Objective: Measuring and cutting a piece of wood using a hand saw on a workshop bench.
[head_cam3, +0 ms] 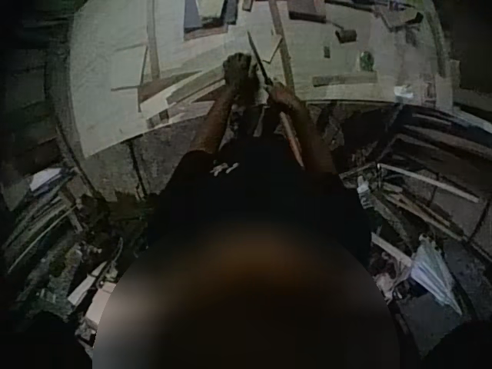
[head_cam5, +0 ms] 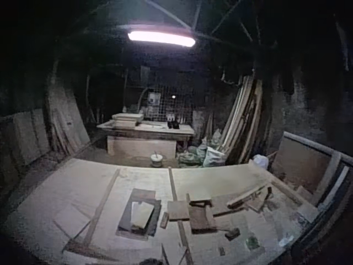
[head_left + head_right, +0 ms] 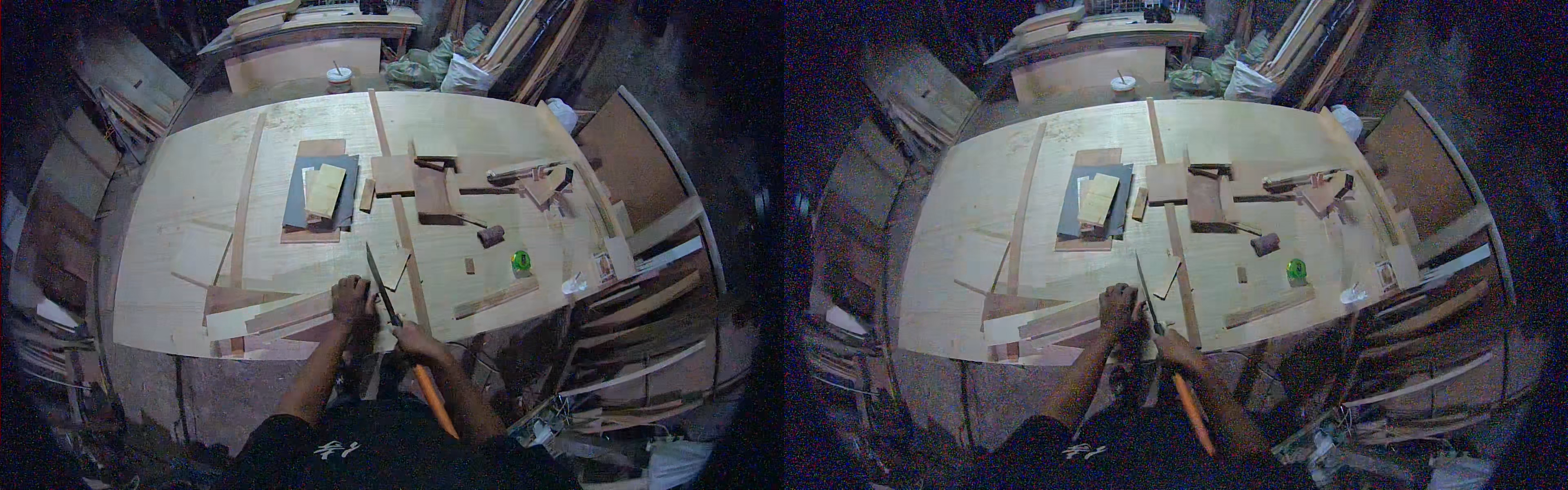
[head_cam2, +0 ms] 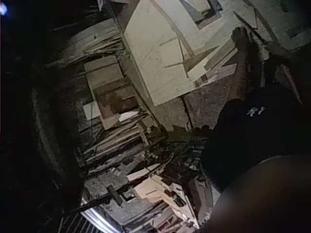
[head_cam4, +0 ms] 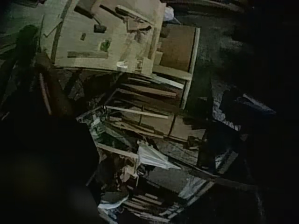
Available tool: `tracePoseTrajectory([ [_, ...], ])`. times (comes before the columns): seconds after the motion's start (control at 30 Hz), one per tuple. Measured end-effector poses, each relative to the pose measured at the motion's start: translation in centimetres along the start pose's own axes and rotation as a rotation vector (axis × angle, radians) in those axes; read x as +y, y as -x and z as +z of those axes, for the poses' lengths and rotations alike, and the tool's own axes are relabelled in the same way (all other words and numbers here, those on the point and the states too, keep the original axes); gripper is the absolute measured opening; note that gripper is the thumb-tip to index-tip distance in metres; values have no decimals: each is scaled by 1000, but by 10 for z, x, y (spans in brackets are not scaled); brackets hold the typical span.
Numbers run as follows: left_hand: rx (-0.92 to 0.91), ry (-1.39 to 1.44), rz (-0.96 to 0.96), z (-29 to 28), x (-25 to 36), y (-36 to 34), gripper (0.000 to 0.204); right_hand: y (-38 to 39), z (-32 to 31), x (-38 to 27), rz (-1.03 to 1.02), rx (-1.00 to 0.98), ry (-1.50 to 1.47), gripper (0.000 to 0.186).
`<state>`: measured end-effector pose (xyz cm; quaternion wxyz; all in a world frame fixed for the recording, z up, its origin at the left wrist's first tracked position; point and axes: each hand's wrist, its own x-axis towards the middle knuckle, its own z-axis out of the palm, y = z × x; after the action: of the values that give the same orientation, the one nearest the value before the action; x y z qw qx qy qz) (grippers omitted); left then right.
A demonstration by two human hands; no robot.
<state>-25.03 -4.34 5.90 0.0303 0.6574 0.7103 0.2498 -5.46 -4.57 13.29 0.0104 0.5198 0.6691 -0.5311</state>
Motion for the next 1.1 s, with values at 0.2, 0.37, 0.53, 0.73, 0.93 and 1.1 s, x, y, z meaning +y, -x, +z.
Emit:
tracePoseTrajectory([
  [0.2, -7, -18, 2, -5, -2, -3, 38, 13, -6, 3, -205, -17, 113, 39],
  [0.37, -57, 8, 19, -4, 8, -10, 35, 5, -20, 8, -62, -64, 6, 39],
  [0.53, -19, 10, 30, -2, -1, -9, 37, -3, -22, -1, -72, -150, 40, 39],
  [0.73, -3, 34, 35, 2, -1, -6, 38, -16, -2, 25, 47, -121, 57, 38],
  [0.93, 10, 44, 24, 0, 1, -5, 38, -21, 1, 28, -372, -39, 15, 38],
  [1.1, -29, 13, 31, 6, -3, -7, 38, -24, 3, 28, -241, -97, 0, 44],
])
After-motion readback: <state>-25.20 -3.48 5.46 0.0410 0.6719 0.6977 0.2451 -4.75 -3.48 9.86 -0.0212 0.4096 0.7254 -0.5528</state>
